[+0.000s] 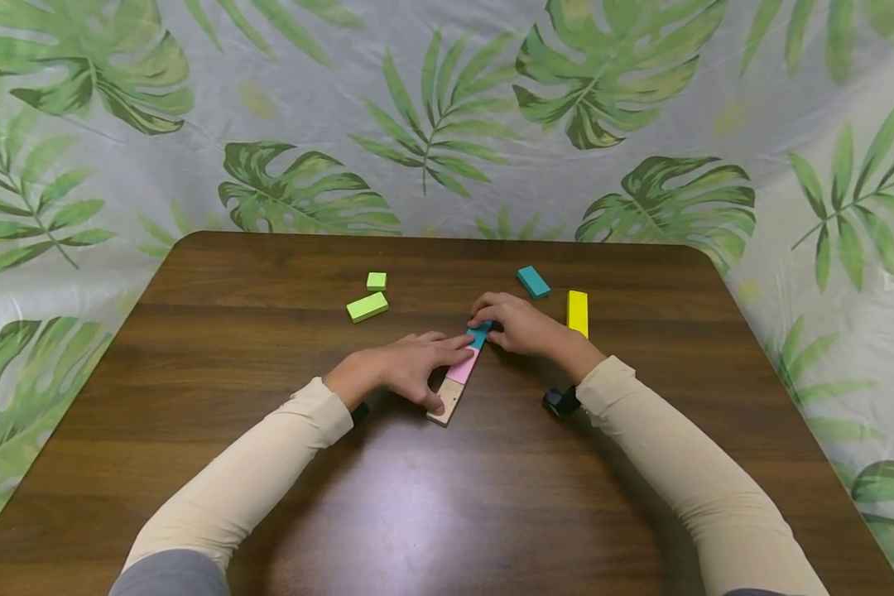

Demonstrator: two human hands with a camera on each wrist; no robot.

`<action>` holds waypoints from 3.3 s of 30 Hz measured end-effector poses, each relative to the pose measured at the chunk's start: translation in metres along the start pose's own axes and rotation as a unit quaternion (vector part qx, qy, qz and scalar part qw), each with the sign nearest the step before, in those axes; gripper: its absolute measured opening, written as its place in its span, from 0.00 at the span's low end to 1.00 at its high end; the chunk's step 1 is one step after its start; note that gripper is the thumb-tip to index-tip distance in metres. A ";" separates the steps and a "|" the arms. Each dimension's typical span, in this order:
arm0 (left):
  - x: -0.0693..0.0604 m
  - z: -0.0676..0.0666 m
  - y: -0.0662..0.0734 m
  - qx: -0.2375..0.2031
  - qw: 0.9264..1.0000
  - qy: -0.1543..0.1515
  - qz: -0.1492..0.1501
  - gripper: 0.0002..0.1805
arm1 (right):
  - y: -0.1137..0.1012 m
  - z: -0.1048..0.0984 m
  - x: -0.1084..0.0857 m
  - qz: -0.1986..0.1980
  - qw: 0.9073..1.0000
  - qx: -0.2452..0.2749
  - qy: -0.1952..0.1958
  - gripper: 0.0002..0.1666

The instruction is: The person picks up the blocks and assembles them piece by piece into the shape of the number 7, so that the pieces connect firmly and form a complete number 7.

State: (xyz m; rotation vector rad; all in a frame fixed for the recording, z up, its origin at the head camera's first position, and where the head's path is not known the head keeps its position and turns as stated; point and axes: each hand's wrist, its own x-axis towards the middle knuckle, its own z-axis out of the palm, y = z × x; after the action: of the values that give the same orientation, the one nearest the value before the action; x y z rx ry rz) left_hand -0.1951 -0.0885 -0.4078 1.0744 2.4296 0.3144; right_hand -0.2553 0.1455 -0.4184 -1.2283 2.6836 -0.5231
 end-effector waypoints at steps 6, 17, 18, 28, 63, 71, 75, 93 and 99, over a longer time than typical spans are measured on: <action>0.001 0.000 0.000 0.002 1.000 0.000 0.002 0.52 | -0.001 0.001 -0.001 -0.001 1.000 -0.002 0.003 0.16; 0.001 0.000 0.001 0.000 1.000 -0.008 0.005 0.52 | -0.003 0.002 -0.002 0.000 1.000 0.001 0.005 0.16; 0.001 0.000 0.001 0.000 1.000 -0.007 0.005 0.52 | -0.003 0.001 -0.002 -0.003 1.000 0.001 0.007 0.16; 0.000 0.002 0.000 -0.001 1.000 -0.007 0.006 0.53 | -0.003 0.003 -0.002 -0.012 1.000 -0.002 0.007 0.16; 0.000 0.000 -0.002 -0.005 1.000 -0.016 -0.004 0.54 | -0.004 0.000 -0.001 -0.003 1.000 -0.010 -0.001 0.16; -0.001 -0.002 0.000 0.006 1.000 -0.017 -0.002 0.53 | 0.001 -0.005 -0.001 -0.007 1.000 -0.016 -0.010 0.17; -0.001 -0.002 0.001 0.012 1.000 -0.016 -0.001 0.52 | 0.003 -0.014 0.000 -0.004 0.999 -0.027 -0.023 0.19; -0.001 0.001 -0.002 0.011 1.000 -0.007 -0.003 0.52 | 0.060 -0.053 -0.007 0.148 0.987 -0.051 -0.021 0.27; -0.001 0.003 -0.002 0.011 1.000 -0.002 0.004 0.52 | 0.068 -0.052 -0.006 0.168 0.985 -0.041 -0.023 0.31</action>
State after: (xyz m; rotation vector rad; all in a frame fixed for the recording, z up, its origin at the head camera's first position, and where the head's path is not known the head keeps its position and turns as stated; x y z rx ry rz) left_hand -0.1945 -0.0906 -0.4105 1.0938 2.4304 0.2896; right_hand -0.3130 0.2044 -0.3956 -0.7635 2.8125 -0.3345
